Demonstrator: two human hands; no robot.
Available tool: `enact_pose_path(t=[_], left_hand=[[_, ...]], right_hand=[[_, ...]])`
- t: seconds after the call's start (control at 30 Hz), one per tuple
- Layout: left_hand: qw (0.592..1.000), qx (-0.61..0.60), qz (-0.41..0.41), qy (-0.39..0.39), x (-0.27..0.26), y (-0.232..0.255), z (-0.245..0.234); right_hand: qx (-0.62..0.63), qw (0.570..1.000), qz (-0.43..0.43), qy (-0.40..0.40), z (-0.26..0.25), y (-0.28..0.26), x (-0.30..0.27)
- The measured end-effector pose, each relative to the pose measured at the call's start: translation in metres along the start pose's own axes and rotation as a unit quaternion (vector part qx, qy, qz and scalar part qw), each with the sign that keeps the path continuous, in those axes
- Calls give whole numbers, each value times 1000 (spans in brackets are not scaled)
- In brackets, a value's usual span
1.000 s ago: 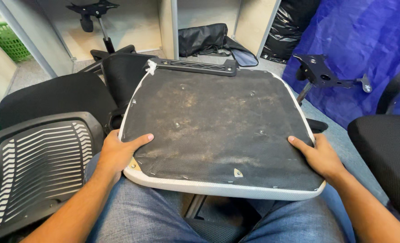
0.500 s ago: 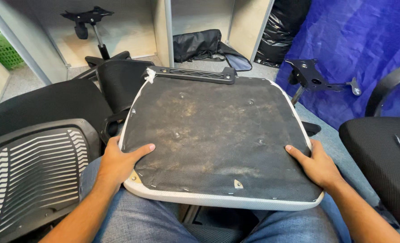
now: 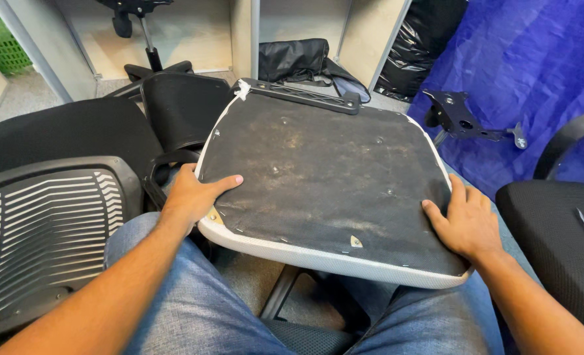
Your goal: The person uses a screwdriver to attach a black plastic bracket to the underside of an office chair seat. They tighten multiple screws, flip the seat to check alignment, and reposition the bracket to ensure it is properly secured.
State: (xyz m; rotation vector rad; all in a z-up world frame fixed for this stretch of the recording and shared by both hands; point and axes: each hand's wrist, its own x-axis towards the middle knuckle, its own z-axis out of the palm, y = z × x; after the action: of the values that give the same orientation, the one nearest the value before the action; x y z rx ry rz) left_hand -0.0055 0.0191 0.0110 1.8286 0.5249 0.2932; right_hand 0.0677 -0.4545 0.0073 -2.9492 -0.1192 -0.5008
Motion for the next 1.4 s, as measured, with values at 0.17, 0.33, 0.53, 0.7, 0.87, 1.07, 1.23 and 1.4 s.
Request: enact_pose_path(t=[0.17,0.33,0.53,0.7,0.87,1.07,1.23,1.4], left_hand=[[998,-35,8,-56,-6,7,-6],[998,-22,36,-53,-16,4,-11],[995,37,96,-6,-33,8,-17],[994,48,102,18,-62,11,-31],[994,99,56,3,-73,1,-30],[995,101,25,-7,-58,-5,-15],[996,84,18,-3,-52,-3,-11],[998,68,2,3,-47,-5,-5]], right_hand=[[-20,1000,-21,-3,17,-34,14],[167,909,356,-136,10,0,47],[300,888,314,-151,19,29,35],[242,914,296,-137,1,38,14],[192,916,320,-150,3,41,-11],[-36,987,142,-72,0,13,1],[51,982,-181,33,5,-75,3],[178,952,-240,-66,15,-185,6]])
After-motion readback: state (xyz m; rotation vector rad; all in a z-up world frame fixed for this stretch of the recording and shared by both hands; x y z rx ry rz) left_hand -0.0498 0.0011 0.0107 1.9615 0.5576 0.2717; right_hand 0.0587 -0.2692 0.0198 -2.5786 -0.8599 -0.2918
